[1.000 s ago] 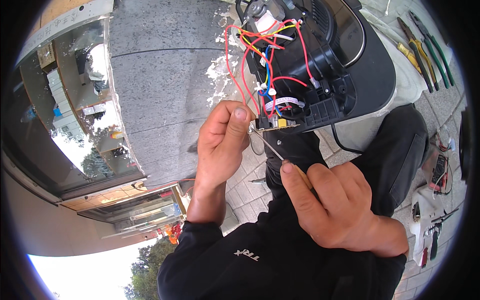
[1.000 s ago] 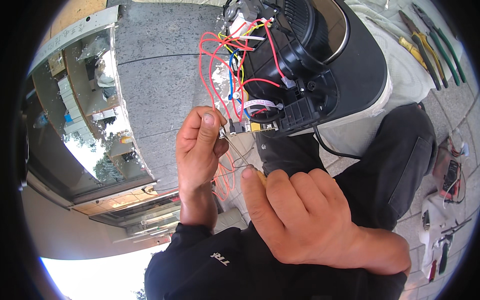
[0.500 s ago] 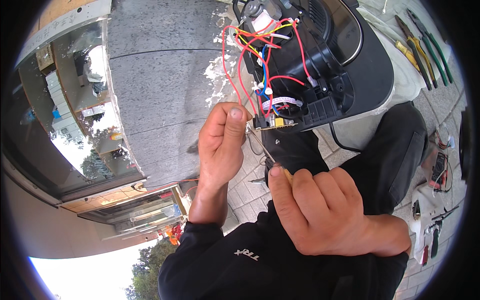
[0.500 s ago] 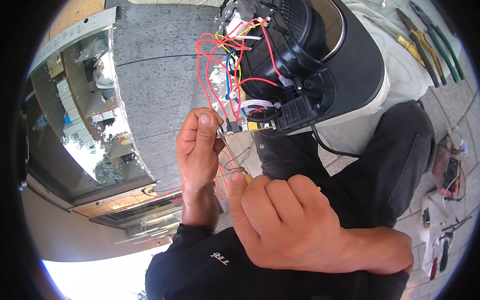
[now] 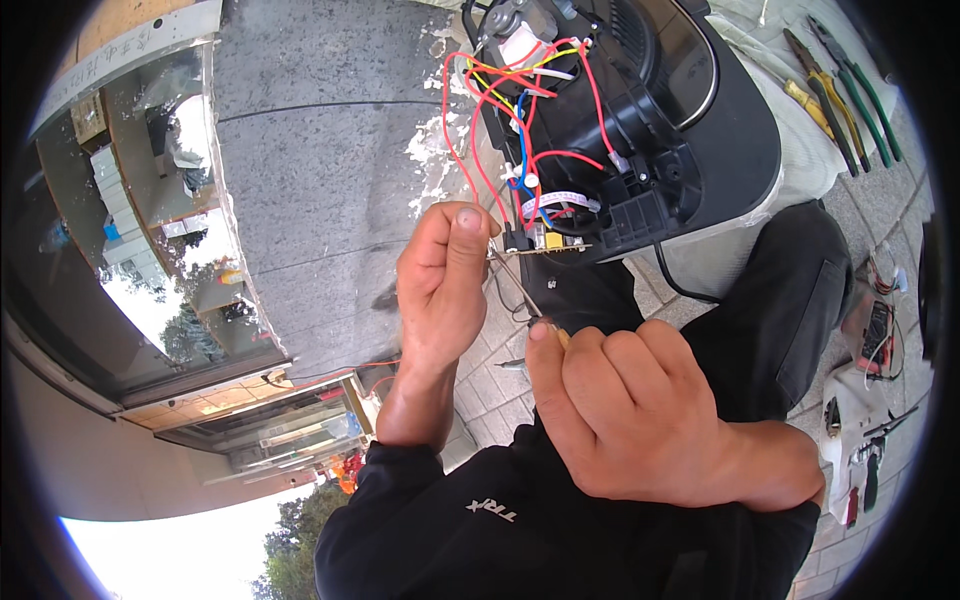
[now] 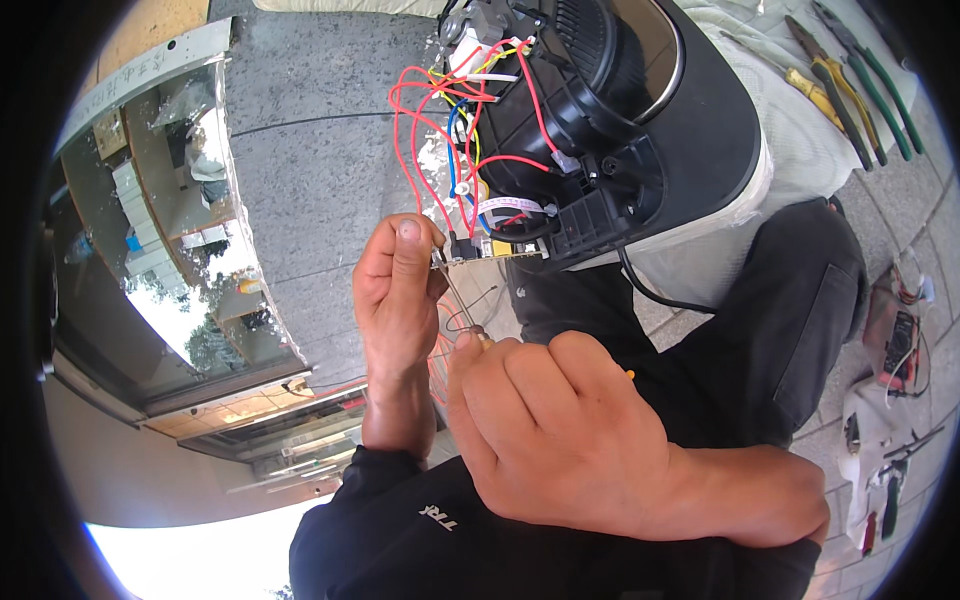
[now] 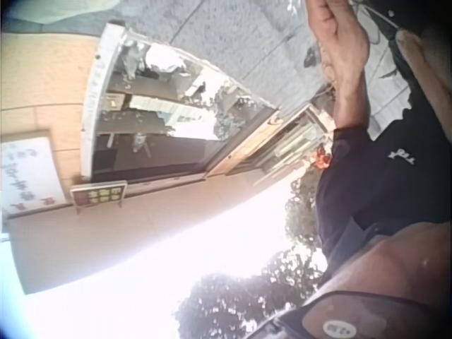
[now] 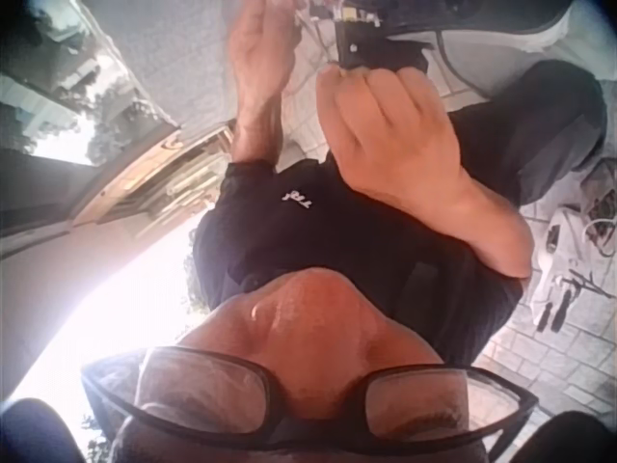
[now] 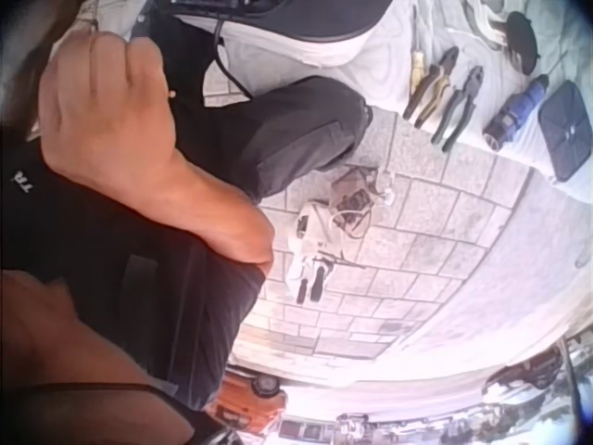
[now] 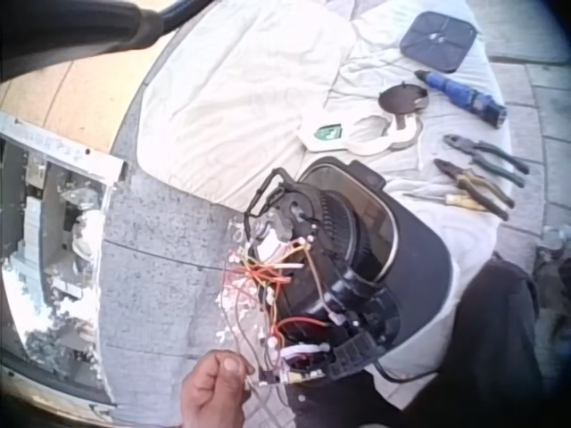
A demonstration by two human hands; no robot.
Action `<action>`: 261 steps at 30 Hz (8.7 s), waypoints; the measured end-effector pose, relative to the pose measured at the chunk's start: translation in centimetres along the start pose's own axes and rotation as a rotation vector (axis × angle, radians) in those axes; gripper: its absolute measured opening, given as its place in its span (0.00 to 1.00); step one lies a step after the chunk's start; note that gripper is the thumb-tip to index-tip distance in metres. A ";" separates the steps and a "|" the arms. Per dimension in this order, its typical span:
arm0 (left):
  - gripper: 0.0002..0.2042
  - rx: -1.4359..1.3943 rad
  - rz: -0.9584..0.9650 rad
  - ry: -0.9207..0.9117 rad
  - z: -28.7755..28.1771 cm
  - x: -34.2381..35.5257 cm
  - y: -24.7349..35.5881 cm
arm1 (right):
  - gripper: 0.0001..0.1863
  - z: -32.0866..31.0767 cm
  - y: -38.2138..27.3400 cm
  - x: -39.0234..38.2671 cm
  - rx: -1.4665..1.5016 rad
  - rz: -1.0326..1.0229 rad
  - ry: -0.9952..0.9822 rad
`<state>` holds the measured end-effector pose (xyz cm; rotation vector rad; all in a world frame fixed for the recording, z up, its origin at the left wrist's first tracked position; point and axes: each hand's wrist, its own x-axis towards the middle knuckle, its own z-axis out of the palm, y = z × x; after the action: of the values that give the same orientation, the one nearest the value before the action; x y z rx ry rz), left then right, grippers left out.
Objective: The person is repairing an electronic device by connecting wires to a circuit board. They use pliers to strip wire ends and a screwdriver to tighten connections on the board, working on a portable device placed on their lap.
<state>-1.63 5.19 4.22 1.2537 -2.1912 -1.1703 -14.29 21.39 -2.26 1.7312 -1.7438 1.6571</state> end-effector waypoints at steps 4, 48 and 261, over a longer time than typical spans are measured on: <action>0.15 0.014 0.063 0.072 0.7 0.1 -0.4 | 0.09 0.1 -0.1 0.1 0.046 0.036 0.014; 0.16 -0.301 -0.047 0.007 1.0 0.2 -0.1 | 0.20 5.5 0.5 2.0 0.126 0.482 0.038; 0.10 -0.897 0.440 -0.243 1.0 3.7 -3.1 | 0.13 -3.3 -3.5 -0.3 0.478 0.786 -0.400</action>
<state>-2.64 1.73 0.86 0.2552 -1.5881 -1.8367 -13.24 25.10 0.70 1.7621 -2.6326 2.3018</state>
